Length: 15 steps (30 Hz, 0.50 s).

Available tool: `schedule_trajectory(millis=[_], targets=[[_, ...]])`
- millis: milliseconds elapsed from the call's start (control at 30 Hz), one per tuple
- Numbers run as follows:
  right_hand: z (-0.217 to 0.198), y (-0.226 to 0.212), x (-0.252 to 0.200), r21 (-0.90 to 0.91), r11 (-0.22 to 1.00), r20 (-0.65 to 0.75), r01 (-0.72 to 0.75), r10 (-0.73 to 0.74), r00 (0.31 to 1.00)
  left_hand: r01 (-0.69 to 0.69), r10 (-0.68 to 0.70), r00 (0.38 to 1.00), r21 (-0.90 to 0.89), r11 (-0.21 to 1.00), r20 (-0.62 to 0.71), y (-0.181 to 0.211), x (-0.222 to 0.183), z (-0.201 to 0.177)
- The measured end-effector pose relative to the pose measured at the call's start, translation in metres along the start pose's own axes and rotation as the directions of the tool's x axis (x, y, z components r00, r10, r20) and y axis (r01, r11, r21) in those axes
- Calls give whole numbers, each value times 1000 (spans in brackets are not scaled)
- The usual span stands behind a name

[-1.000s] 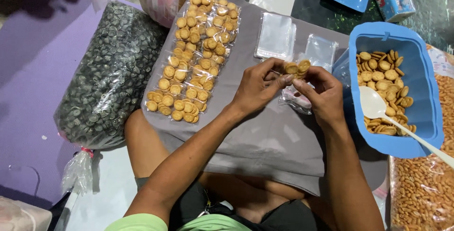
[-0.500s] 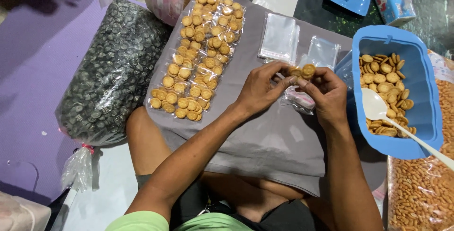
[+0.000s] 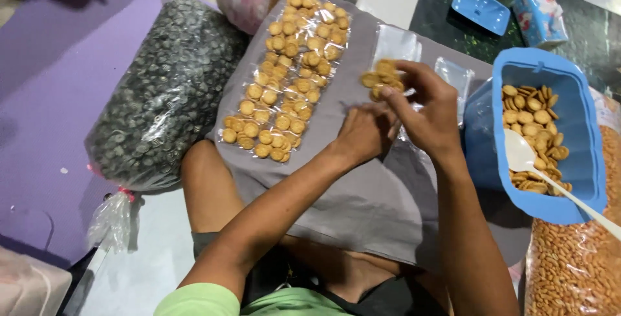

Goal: Manually sorting and packaging small cookies into individual plastic bags while sitting on the floor.

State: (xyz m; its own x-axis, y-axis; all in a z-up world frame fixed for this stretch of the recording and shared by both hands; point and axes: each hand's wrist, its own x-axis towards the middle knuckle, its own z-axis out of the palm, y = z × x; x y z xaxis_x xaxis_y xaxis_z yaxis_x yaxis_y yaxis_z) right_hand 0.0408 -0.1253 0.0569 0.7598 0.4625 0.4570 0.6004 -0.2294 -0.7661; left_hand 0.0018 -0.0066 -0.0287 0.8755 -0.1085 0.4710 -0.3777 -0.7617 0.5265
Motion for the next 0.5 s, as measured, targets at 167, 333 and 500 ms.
schedule_trajectory(millis=[167,333,500], targets=[[57,-8,53,53,996,187,73,-82,979,104,-123,979,120,987,160,-19,8,41],[95,-18,97,67,993,394,98,-116,912,0,-31,975,141,990,219,-23,7,41],[117,-21,115,-71,997,492,33,7,870,46,-58,980,72,996,188,-37,2,35]])
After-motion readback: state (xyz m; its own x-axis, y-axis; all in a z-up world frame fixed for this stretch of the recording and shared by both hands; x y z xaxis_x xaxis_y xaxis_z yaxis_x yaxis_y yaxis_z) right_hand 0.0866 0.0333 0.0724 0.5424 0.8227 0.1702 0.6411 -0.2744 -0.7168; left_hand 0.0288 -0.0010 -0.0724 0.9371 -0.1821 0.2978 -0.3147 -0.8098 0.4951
